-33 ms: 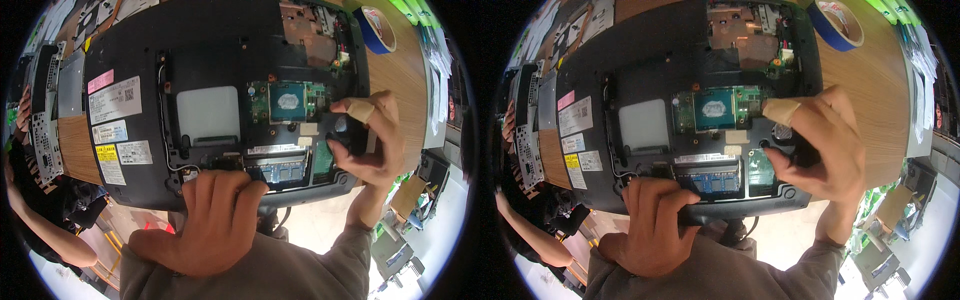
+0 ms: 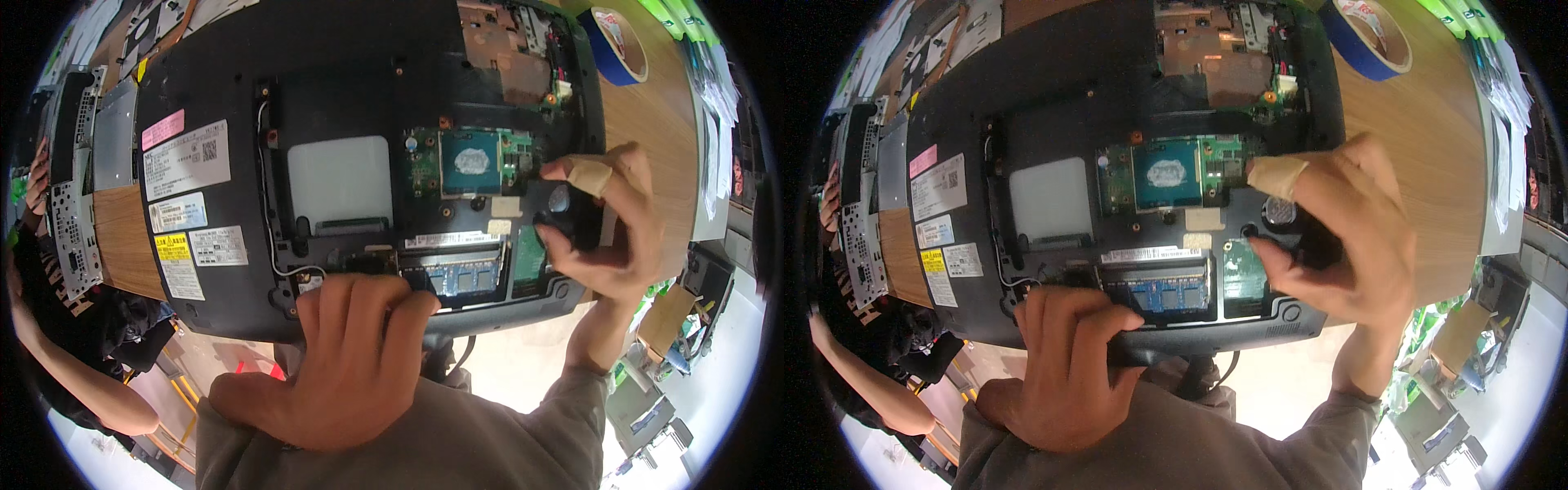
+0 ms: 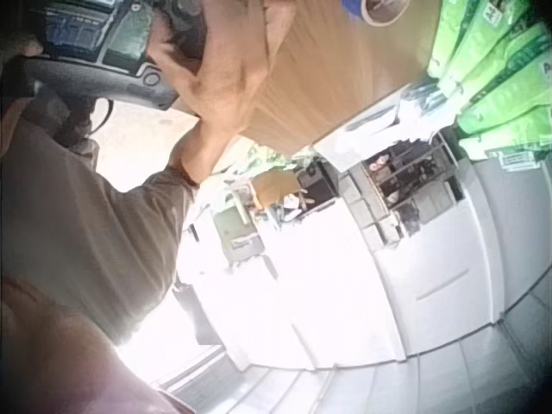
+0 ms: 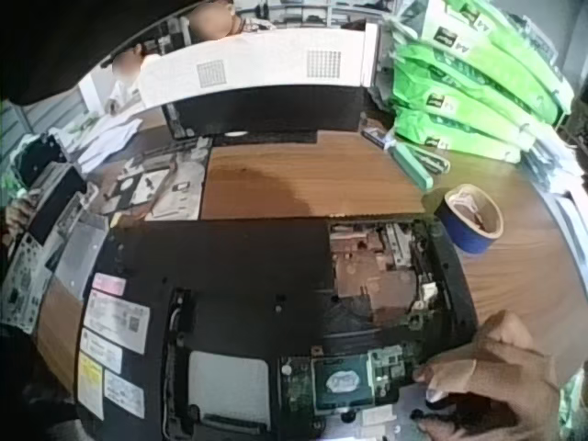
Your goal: The person unscrews the bottom cover of a laptop using a screwdriver, prying the casing open by hand to reveal internal components including RAM modules and the cooling fan, while removing internal screws and parts.
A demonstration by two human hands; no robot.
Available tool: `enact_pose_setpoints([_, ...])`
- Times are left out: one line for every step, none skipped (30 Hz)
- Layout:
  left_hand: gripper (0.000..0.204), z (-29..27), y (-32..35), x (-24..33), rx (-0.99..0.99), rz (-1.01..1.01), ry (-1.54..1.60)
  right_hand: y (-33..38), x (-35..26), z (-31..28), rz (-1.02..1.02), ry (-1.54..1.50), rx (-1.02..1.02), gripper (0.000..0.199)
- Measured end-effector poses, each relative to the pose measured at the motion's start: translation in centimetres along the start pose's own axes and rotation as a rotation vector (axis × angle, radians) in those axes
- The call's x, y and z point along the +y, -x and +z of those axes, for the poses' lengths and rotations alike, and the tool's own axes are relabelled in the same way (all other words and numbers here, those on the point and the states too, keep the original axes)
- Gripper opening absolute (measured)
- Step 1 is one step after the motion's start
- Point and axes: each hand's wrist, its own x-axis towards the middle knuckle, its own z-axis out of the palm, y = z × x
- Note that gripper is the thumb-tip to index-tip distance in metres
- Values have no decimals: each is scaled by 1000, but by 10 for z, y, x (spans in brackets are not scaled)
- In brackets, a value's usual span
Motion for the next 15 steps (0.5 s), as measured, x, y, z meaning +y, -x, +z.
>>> enact_pose_setpoints([38, -1, 0, 0, -8, -1, 5, 1, 0, -1, 16, -16, -14, 49])
enact_pose_setpoints([36, -1, -1, 0, -13, 0, 2, 3, -1, -2, 74, -25, -30, 48])
enact_pose_setpoints([34, -2, -2, 0, -32, -5, -2, 4, -3, -3, 31, -28, -26, 47])
enact_pose_setpoints([34, -3, -4, -2, -15, 1, 1, 7, -8, -4, -6, -25, 5, 45])
enact_pose_setpoints([33, -4, -5, -4, -22, 47, -15, 10, -15, -4, -46, -23, 36, 43])
enact_pose_setpoints([31, -5, -6, -6, -28, 92, -30, 13, -23, -3, -81, -38, 78, 41])
enact_pose_setpoints([31, -6, -7, -7, -23, 90, -29, 17, -31, -4, -99, -211, 54, 40])
enact_pose_setpoints([30, -7, -8, -8, -29, 108, -27, 20, -39, -5, -84, -201, 39, 40])
enact_pose_setpoints([29, -8, -9, -9, -37, 126, -27, 23, -49, -8, -54, -126, -82, 35])
enact_pose_setpoints([29, -8, -9, -9, -39, 126, -28, 26, -55, -9, -36, -49, -218, 33])
enact_pose_setpoints([29, -9, -9, -9, -47, 123, -21, 29, -62, -10, -19, -53, -200, 31])
enact_pose_setpoints([29, -8, -9, -9, -70, 112, -16, 32, -68, -11, 24, 23, -190, 29])
enact_pose_setpoints([29, -9, -8, -8, -61, 121, -10, 34, -70, -11, 65, 100, -182, 28])
enact_pose_setpoints([49, -10, -7, -7, -102, 85, 30, 35, -71, -11, 70, 99, -184, 28])
enact_pose_setpoints([70, -10, -6, -7, -131, 58, 72, 36, -72, -11, 64, 119, -197, 30])
